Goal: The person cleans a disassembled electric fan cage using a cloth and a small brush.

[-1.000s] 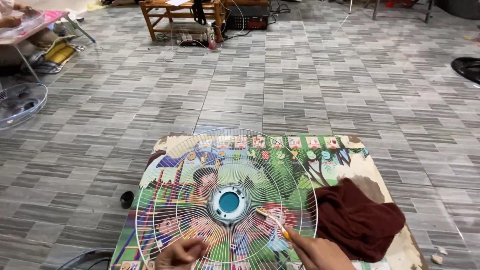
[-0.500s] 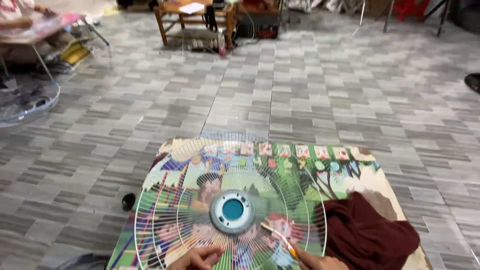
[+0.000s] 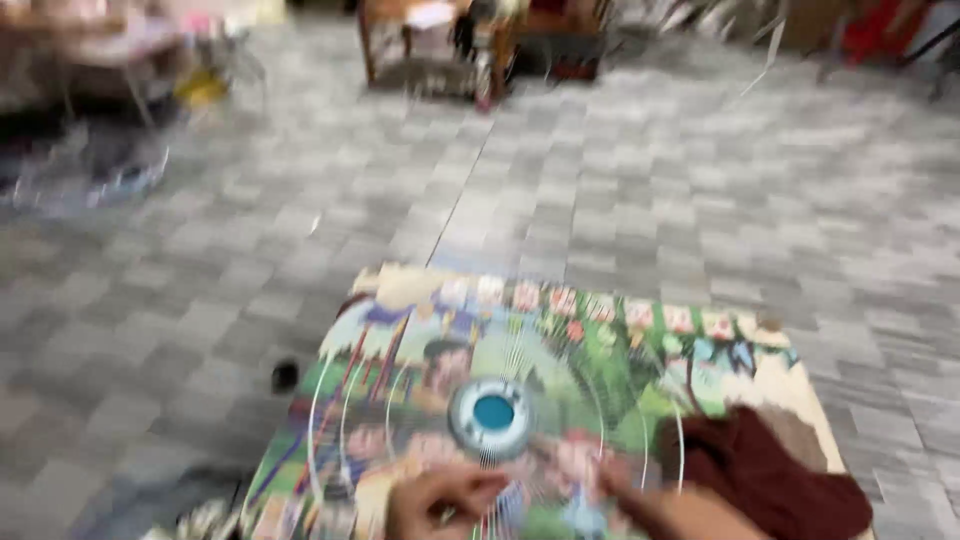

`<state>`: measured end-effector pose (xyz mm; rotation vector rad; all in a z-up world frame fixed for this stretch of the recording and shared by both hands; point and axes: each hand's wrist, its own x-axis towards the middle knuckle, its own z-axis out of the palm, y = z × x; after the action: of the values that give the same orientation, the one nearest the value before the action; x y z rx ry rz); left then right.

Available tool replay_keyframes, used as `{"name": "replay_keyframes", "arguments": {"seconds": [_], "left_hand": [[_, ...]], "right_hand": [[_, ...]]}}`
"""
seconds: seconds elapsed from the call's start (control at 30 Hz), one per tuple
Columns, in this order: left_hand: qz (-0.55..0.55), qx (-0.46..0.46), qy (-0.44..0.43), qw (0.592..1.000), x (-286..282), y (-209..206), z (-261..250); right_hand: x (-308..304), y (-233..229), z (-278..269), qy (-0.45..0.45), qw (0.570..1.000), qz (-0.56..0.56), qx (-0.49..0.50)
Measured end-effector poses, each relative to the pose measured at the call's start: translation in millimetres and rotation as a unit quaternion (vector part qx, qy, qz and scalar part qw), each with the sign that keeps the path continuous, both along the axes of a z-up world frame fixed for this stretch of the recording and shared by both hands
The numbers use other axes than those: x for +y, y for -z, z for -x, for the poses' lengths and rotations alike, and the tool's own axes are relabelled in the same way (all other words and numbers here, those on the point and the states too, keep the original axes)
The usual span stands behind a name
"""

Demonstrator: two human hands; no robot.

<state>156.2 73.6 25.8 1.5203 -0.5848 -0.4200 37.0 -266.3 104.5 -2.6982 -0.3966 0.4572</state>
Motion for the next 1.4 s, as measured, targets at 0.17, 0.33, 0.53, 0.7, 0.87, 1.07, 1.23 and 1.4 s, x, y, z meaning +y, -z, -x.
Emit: {"name": "replay_keyframes", "arguments": {"seconds": [0.17, 0.33, 0.53, 0.7, 0.87, 1.07, 1.23, 1.4], "left_hand": [[0.057, -0.477, 0.131, 0.867, -39, -164, 62], [-0.006, -0.657, 0.058, 0.752, -58, -214, 91], [-0.095, -0.657, 0.07, 0.745, -89, -129, 121], [-0.184, -0.647, 0.036, 0.739, -62, -86, 120], [-0.353, -0.431, 0.214, 0.803, -23, -47, 109], [-0.384, -0.381, 0.229, 0.809, -33, 28, 112], [-0.342, -0.467, 0.145, 0.803, -54, 71, 121], [-0.291, -0.567, 0.111, 0.762, -92, 151, 110]], "right_hand": [[21, -38, -89, -0.093, 0.996, 0.008, -0.007], [47, -19, -94, -0.109, 0.991, 0.081, 0.011], [51, -6, -88, -0.037, 0.98, 0.18, -0.077], [35, 20, -110, 0.071, 0.952, 0.255, -0.155], [46, 30, -137, 0.091, 0.955, 0.247, -0.138], [85, 55, -111, 0.02, 0.942, 0.301, -0.147], [68, 19, -157, 0.077, 0.942, 0.292, -0.145], [71, 63, -182, 0.119, 0.937, 0.289, -0.155]]}}
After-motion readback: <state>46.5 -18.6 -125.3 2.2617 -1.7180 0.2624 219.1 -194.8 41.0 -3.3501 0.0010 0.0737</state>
